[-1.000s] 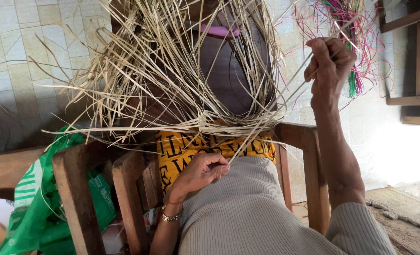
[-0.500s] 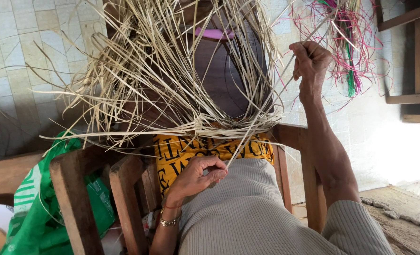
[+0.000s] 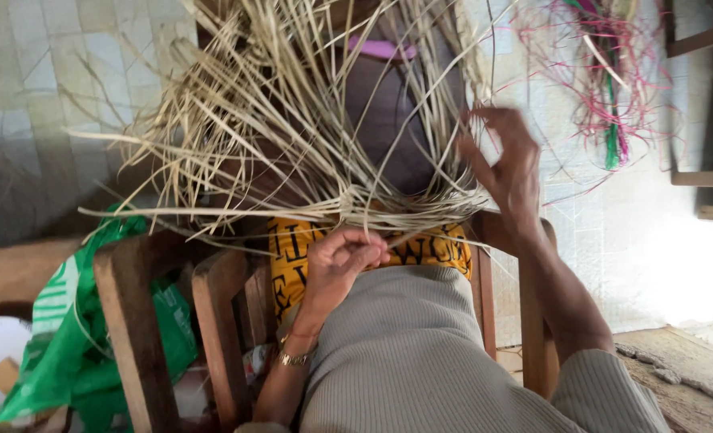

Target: The person weaves together thin dried plant fibers by hand to construct a circular object.

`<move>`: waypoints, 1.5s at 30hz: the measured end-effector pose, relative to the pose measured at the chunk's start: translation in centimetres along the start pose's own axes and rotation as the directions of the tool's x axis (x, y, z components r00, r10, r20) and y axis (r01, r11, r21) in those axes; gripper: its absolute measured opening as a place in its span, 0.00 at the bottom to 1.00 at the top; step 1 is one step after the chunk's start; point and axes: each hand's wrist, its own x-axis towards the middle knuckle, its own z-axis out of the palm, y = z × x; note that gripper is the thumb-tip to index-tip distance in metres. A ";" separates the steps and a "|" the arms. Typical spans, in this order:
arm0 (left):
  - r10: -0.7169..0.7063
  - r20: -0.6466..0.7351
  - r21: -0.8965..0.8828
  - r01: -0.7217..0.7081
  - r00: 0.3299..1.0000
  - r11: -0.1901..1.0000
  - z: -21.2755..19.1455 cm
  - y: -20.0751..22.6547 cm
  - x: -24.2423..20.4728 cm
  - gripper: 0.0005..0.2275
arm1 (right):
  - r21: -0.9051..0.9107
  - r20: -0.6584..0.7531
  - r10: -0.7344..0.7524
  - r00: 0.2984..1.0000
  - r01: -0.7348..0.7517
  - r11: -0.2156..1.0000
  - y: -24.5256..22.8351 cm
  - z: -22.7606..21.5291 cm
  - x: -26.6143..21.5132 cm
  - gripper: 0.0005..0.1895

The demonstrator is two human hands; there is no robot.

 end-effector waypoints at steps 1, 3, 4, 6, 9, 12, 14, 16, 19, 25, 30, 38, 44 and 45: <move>0.056 -0.121 -0.062 -0.064 0.991 0.996 0.3 -0.5 0.3 0.05 | 0.207 0.142 0.044 0.989 -0.074 0.975 -1.8 -0.1 -1.0 0.17; 0.120 -0.149 -0.051 -0.128 0.982 0.990 0.3 -0.8 0.8 0.03 | 0.288 0.177 -0.093 0.980 0.039 0.957 -3.4 1.5 -2.9 0.14; 0.186 -0.159 -0.040 -0.195 0.970 0.980 0.3 -0.9 1.0 0.02 | 0.361 0.185 -0.226 0.956 0.148 0.921 -4.3 2.2 -4.0 0.12; 0.202 -0.180 -0.061 -0.216 0.963 0.974 0.9 -0.8 1.1 0.02 | 0.349 0.182 -0.279 0.943 0.203 0.915 -4.7 3.2 -4.6 0.09; 0.232 -0.195 -0.087 -0.252 0.953 0.964 1.6 -0.5 1.1 0.02 | 0.378 0.155 -0.324 0.933 0.247 0.892 -4.4 4.4 -5.4 0.05; 0.266 -0.225 -0.083 -0.291 0.937 0.953 1.6 -0.7 1.2 0.02 | 0.466 0.179 -0.302 0.936 0.190 0.864 -4.6 4.6 -5.2 0.04; 0.287 -0.255 -0.069 -0.313 0.923 0.947 1.0 -0.8 1.4 0.02 | 0.511 0.222 -0.288 0.932 0.140 0.848 -4.7 4.6 -4.9 0.04; 0.422 -0.399 0.099 -0.419 0.814 0.902 0.0 -0.7 1.6 0.01 | 0.480 0.363 -0.318 0.876 0.117 0.870 -4.4 4.7 -4.8 0.05; 0.685 -0.439 0.535 -0.444 0.581 0.719 -5.5 -0.6 2.5 0.04 | 0.457 0.458 -0.334 0.824 0.104 0.883 -2.4 5.1 -4.3 0.03; 0.809 -0.325 0.912 0.387 0.489 0.133 -5.4 3.5 3.7 0.38 | 0.363 0.471 -0.207 0.857 0.026 0.931 -0.8 5.9 -1.8 0.02; 0.613 -0.016 0.972 0.157 0.790 -0.177 -2.5 2.6 4.4 0.10 | 0.372 0.509 -0.182 0.841 -0.025 0.928 0.4 8.2 -0.5 0.03; 0.441 0.069 0.986 -0.129 0.895 0.109 -4.1 -0.4 4.2 0.05 | 0.366 0.577 -0.125 0.807 -0.118 0.923 -0.2 9.0 0.6 0.02; 0.454 0.046 0.982 -0.123 0.890 0.142 -4.7 -0.6 3.5 0.05 | 0.330 0.595 -0.111 0.796 -0.116 0.937 0.4 10.9 -0.1 0.02; 0.432 0.025 0.976 -0.116 0.902 0.185 -4.6 -0.3 3.2 0.05 | 0.307 0.598 -0.112 0.794 -0.098 0.946 0.1 10.8 -0.1 0.02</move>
